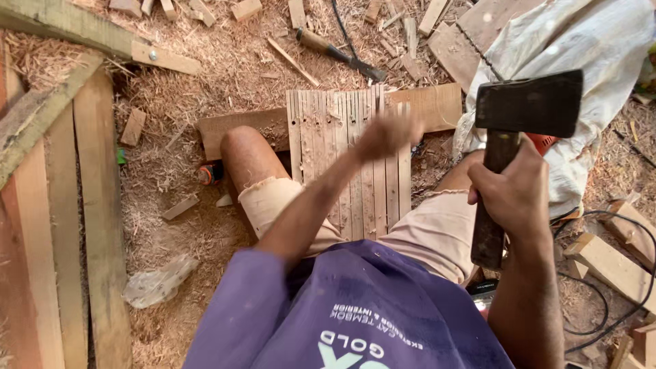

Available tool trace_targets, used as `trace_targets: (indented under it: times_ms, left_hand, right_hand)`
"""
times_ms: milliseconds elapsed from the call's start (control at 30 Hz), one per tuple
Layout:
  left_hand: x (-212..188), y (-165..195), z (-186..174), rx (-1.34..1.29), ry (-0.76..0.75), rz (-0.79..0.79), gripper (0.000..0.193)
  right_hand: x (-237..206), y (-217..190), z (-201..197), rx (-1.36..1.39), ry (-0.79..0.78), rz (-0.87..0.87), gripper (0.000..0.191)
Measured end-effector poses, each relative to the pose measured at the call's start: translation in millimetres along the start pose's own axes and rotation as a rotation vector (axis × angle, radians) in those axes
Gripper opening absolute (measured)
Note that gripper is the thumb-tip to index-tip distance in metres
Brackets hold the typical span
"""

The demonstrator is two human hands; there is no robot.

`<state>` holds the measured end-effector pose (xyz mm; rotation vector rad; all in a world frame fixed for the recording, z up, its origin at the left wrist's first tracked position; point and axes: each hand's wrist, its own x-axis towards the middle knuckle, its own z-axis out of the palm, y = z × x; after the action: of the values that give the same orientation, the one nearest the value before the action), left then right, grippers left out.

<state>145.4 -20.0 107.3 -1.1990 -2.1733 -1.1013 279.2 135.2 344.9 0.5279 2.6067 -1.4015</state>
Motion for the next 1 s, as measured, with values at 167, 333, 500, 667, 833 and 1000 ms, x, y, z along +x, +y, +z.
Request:
trace_targets:
  times_ms: [167,333,500,667,833,1000]
  left_hand:
    - [-37.2,-1.0,11.4,-0.133,0.086,-0.032,0.041]
    - [3.6,-57.0,17.4,-0.755,0.044,-0.433,0.029]
    - [-10.7,-33.1,20.1,-0.500,0.134,-0.178,0.009]
    - [-8.6,-34.4,18.0,-0.593,0.093,-0.288,0.018]
    - [-13.2,-24.4,9.8,-0.642,-0.068,-0.536,0.021]
    - [-32.2,-27.9,13.1,-0.649,0.104,-0.204,0.003]
  right_hand:
    - [-9.7,26.1,-38.9,0.086,0.146,-0.082,0.029]
    - [-12.1,-12.1,-49.0,0.399,0.298,-0.449,0.036]
    - [36.7,-40.2,55.8,-0.434,-0.050,-0.335,0.044]
    - [27.5,32.9,15.9,-0.383,0.015,-0.220,0.038]
    - [8.3,37.5,-40.8,0.669,0.248,-0.535,0.011]
    - [48.6,8.5,54.2,-0.071,-0.007,-0.337,0.036]
